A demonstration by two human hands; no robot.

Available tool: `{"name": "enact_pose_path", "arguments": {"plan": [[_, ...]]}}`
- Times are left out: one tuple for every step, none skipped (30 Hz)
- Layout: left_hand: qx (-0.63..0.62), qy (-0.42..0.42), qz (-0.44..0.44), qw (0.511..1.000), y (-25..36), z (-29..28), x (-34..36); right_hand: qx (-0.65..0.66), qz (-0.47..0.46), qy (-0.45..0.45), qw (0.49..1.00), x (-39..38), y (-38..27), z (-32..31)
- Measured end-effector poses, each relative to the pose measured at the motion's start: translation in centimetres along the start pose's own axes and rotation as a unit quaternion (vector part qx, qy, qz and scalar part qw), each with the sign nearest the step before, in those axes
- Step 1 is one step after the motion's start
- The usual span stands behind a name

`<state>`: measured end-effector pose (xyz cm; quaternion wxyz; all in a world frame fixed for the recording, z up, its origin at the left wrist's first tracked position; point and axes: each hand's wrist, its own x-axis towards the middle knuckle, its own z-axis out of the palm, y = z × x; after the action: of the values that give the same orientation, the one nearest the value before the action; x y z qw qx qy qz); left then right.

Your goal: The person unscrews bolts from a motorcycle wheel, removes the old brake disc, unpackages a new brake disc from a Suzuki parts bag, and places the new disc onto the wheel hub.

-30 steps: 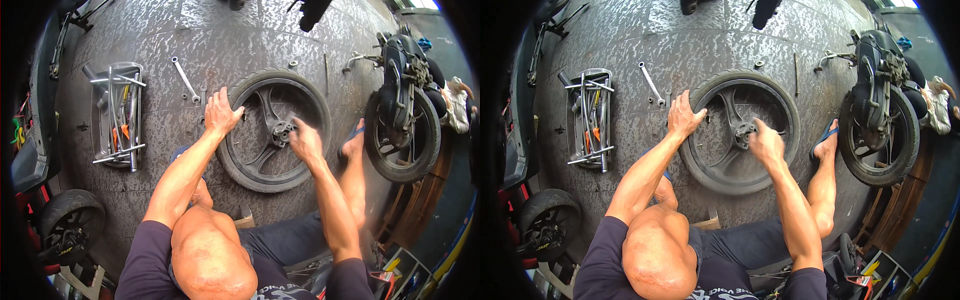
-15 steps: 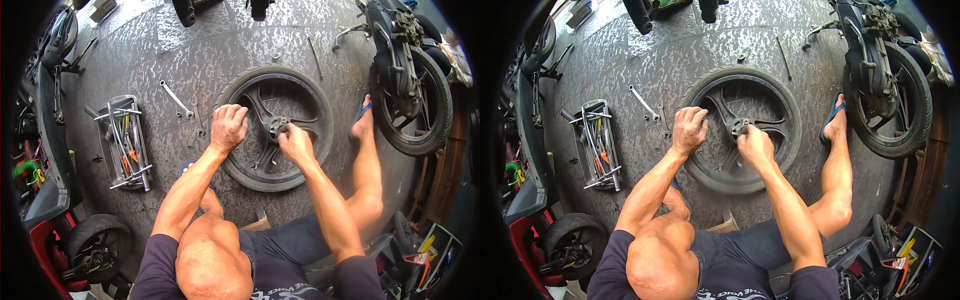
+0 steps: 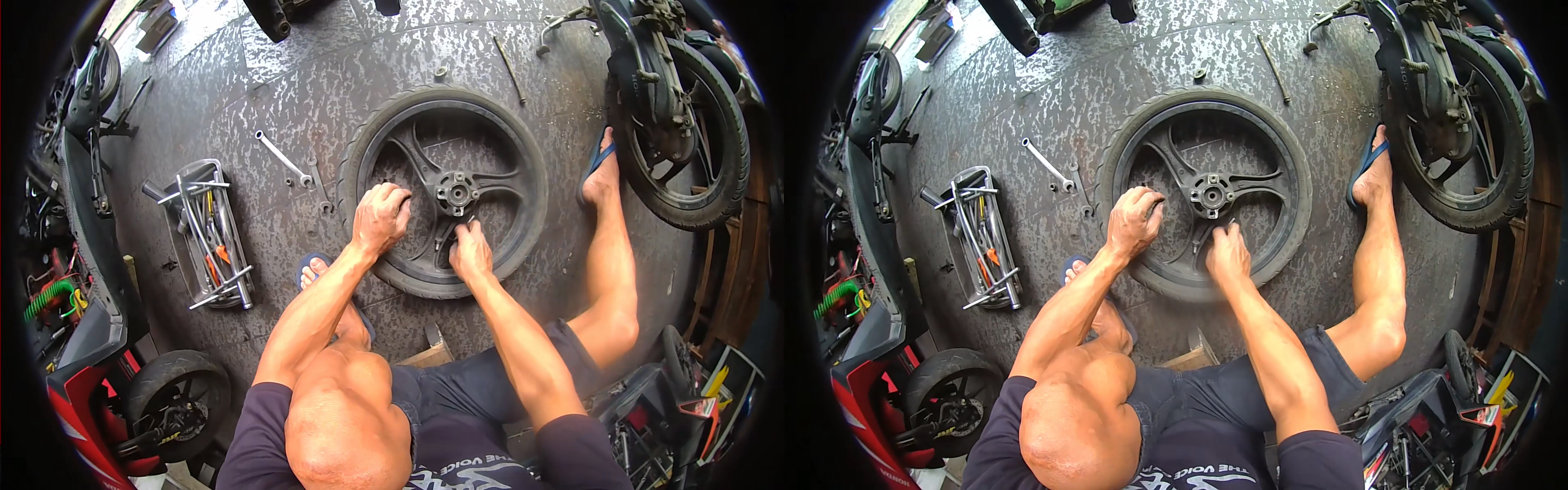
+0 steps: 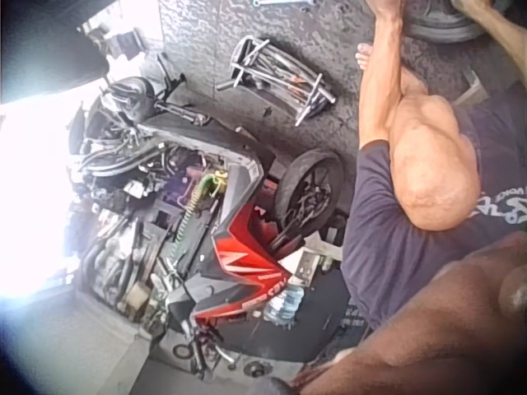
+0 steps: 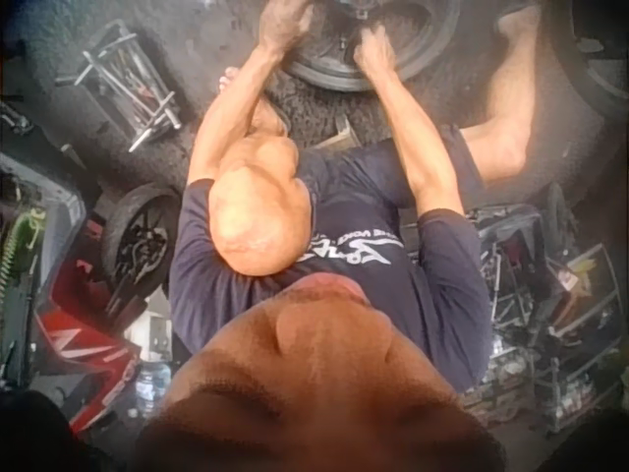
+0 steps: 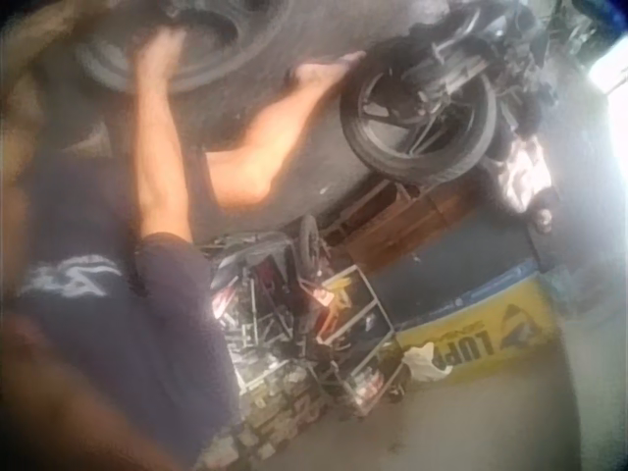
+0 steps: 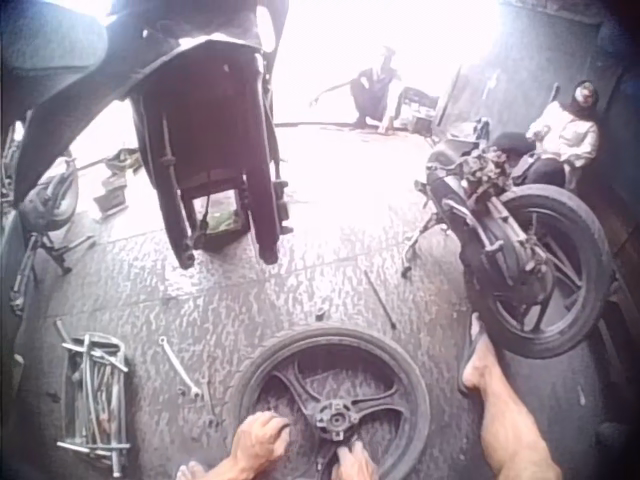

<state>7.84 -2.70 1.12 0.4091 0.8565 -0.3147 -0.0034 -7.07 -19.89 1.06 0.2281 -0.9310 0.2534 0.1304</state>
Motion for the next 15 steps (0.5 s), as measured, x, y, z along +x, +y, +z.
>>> {"name": "enact_pose_path", "arguments": {"plan": [[0.002, -0.017, 0.008, 1.000, 0.1, -0.2, -0.4, -0.033, -0.042, -0.029, 0.998, -0.4, -0.1, 0.0], [0.004, -0.035, 0.015, 0.999, 0.3, -0.3, -0.8, -0.040, -0.025, -0.064, 0.997, -0.4, -0.3, 0.3], [0.002, -0.052, 0.022, 0.998, 0.8, -0.2, -1.2, -0.046, -0.030, -0.064, 0.996, -0.5, 0.2, 0.5], [-0.009, -0.089, 0.057, 0.994, 1.4, 0.2, -1.5, -0.054, -0.034, -0.064, 0.996, -0.4, 0.9, 0.9], [-0.016, -0.125, 0.081, 0.989, 2.2, 0.9, -1.8, -0.061, -0.037, -0.063, 0.995, -0.5, 1.6, 1.2], [-0.006, -0.165, 0.092, 0.982, 2.7, 1.3, -1.9, -0.082, -0.061, -0.031, 0.994, -0.3, 1.7, 1.1], [0.004, -0.206, 0.103, 0.973, 3.2, 1.8, -2.1, -0.102, -0.085, 0.002, 0.991, 0.0, 1.8, 1.0], [0.012, -0.225, 0.108, 0.968, 3.4, 2.6, -2.8, -0.124, -0.108, 0.035, 0.986, 0.2, 1.9, 0.9], [0.035, -0.231, 0.111, 0.966, 3.1, 3.4, -3.4, -0.065, -0.057, 0.056, 0.995, 0.6, 1.9, 0.6], [0.046, -0.240, 0.098, 0.965, 3.0, 4.0, -3.9, -0.007, -0.006, 0.077, 0.997, 1.0, 1.8, 0.0], [0.057, -0.249, 0.085, 0.963, 2.7, 4.5, -4.2, 0.052, 0.045, 0.097, 0.993, 1.4, 1.6, -0.5], [0.045, -0.254, 0.076, 0.963, 2.7, 4.6, -4.1, 0.104, 0.073, 0.138, 0.982, 1.7, 1.5, -1.2], [0.033, -0.259, 0.067, 0.963, 2.6, 4.6, -4.0, 0.192, 0.104, 0.150, 0.964, 1.9, 1.5, -1.9], [0.022, -0.263, 0.058, 0.963, 2.4, 4.6, -4.0, 0.259, 0.122, 0.131, 0.949, 2.4, 1.4, -2.7], [0.005, -0.275, 0.042, 0.961, 2.4, 4.2, -3.7, 0.326, 0.142, 0.111, 0.928, 2.7, 0.9, -3.6]]}}
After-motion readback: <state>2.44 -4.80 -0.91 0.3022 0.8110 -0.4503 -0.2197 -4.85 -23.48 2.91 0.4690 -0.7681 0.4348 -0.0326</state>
